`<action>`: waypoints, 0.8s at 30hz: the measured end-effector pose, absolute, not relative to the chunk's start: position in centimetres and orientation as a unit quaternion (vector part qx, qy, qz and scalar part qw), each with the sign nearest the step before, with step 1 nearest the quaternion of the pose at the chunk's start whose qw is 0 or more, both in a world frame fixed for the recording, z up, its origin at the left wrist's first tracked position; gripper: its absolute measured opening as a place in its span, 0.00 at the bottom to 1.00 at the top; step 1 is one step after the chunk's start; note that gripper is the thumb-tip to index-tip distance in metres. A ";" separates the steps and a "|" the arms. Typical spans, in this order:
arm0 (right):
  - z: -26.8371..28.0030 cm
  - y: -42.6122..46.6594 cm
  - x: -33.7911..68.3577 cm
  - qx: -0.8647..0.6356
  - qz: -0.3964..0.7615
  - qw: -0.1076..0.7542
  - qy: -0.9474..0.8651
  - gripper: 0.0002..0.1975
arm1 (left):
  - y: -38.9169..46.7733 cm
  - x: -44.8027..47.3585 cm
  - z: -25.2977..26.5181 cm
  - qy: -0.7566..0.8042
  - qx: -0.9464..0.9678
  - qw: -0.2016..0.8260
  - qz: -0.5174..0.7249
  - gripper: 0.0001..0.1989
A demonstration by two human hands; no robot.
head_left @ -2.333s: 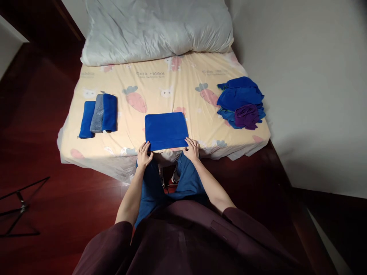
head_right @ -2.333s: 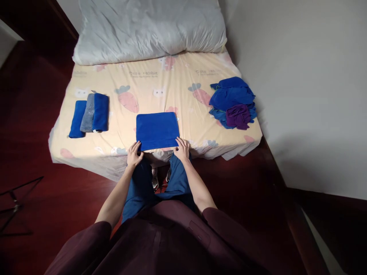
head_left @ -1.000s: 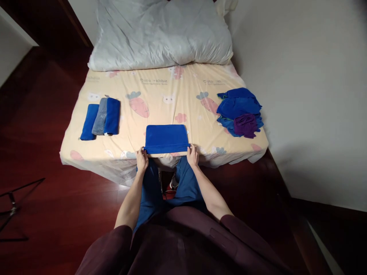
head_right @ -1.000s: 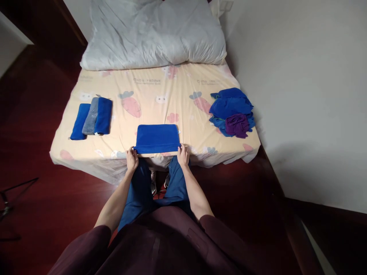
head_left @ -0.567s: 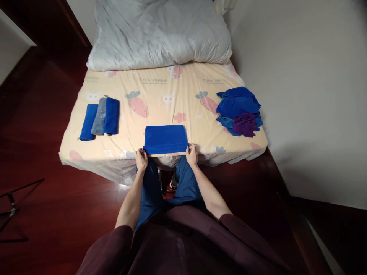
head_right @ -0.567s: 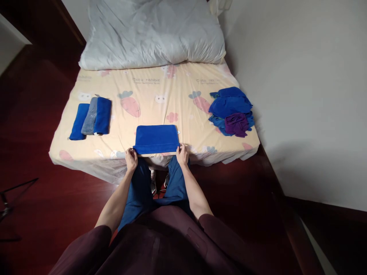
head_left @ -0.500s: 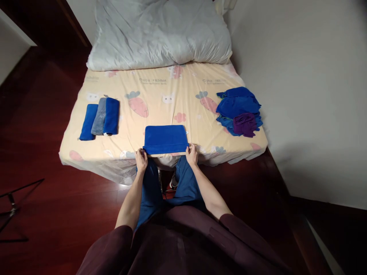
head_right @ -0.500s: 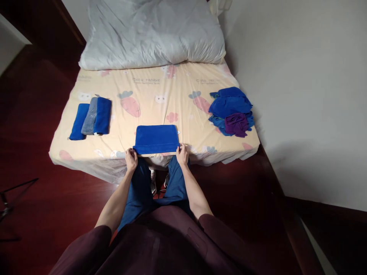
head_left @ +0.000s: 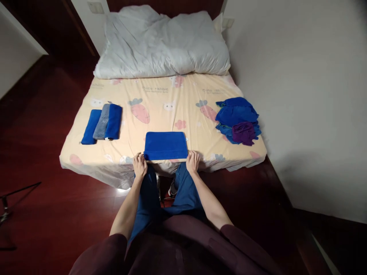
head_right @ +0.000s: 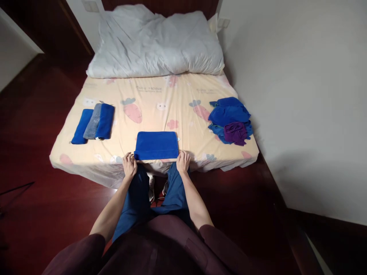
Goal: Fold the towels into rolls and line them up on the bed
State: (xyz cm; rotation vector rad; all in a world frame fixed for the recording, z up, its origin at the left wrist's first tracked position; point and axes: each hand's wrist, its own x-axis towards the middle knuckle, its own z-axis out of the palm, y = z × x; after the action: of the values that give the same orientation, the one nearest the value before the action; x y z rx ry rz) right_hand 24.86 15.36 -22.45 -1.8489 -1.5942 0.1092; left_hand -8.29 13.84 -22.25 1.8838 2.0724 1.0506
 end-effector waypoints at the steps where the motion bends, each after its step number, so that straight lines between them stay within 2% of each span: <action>1: -22.3 15.2 24.8 -0.700 0.034 0.339 -0.628 0.19 | 13.6 -8.3 -22.1 0.680 0.644 0.066 0.343 0.18; 12: -21.4 15.1 24.7 -0.625 0.086 0.326 -0.704 0.20 | 14.1 -8.6 -22.3 0.621 0.723 0.081 0.292 0.30; 15: -21.5 15.2 24.8 -0.630 0.094 0.309 -0.706 0.25 | 14.4 -8.8 -22.6 0.628 0.718 0.098 0.286 0.33; 18: -21.9 15.3 24.8 -0.629 0.090 0.302 -0.710 0.28 | 14.7 -9.0 -23.0 0.628 0.712 0.110 0.293 0.32; 24: -22.4 15.6 24.9 -0.623 0.088 0.315 -0.711 0.24 | 14.8 -9.5 -23.2 0.610 0.717 0.118 0.316 0.29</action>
State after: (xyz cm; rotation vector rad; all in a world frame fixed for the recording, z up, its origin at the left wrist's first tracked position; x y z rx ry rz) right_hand 24.89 15.60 -22.45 -1.6404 -1.8726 0.2329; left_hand -9.54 14.80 -23.17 2.0975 1.7834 0.9241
